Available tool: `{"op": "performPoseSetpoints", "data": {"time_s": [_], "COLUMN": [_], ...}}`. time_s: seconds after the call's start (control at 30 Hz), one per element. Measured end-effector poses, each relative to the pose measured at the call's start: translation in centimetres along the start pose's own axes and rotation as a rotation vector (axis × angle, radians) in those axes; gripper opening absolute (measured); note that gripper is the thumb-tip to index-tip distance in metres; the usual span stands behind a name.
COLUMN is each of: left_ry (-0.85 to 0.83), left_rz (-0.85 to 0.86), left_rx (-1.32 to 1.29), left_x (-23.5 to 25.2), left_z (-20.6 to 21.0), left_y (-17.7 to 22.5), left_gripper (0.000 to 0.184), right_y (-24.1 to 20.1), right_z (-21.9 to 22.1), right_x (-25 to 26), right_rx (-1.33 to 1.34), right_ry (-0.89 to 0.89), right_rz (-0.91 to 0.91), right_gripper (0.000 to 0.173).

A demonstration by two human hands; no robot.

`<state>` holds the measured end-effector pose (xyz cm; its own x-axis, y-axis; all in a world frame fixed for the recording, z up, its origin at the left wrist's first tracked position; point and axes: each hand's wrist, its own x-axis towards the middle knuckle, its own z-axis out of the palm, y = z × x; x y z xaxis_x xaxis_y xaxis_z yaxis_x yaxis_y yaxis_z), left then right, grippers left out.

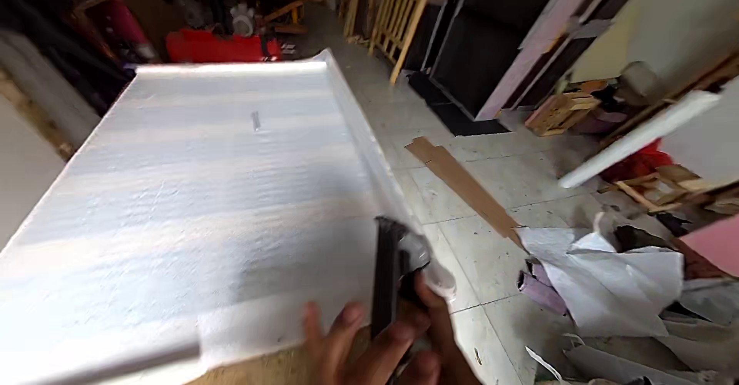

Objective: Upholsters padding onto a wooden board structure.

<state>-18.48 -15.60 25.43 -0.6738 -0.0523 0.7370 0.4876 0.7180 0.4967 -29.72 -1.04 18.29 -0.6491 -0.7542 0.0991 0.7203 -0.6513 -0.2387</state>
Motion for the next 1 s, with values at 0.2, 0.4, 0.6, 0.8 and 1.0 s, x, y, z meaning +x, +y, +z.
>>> {"op": "performPoseSetpoints", "data": {"time_s": [0.2,0.4,0.6,0.8,1.0], "left_ry": [-0.28,-0.438,-0.439,-0.372,-0.406], "left_rz": [-0.098,-0.898,-0.921,-1.042,-1.091], "left_rx": [0.188,0.185,-0.136,-0.209,-0.252], "left_x": [-3.8,-11.2,-12.6,-13.4,-13.6], "left_z": [-4.4,-16.0,-14.6,-14.4,-14.3], "left_y": [-5.4,-20.1,-24.0,-24.9,-26.0], "left_gripper": [0.054,0.086,0.01,0.015,0.025], "right_y": [-2.1,5.9,16.2,20.1,23.6], "right_z": [1.4,6.0,5.0,6.7,7.7], "right_x": [-5.0,-9.2,-5.7,-2.8,-1.8], "right_rx": [-0.694,-1.488,-1.637,-1.765,-1.831], "right_ry": [0.19,0.482,0.624,0.748,0.82], "right_rz": [-0.162,0.045,0.172,0.214,0.214], "right_gripper": [0.039,0.024,0.024,0.023,0.02]}}
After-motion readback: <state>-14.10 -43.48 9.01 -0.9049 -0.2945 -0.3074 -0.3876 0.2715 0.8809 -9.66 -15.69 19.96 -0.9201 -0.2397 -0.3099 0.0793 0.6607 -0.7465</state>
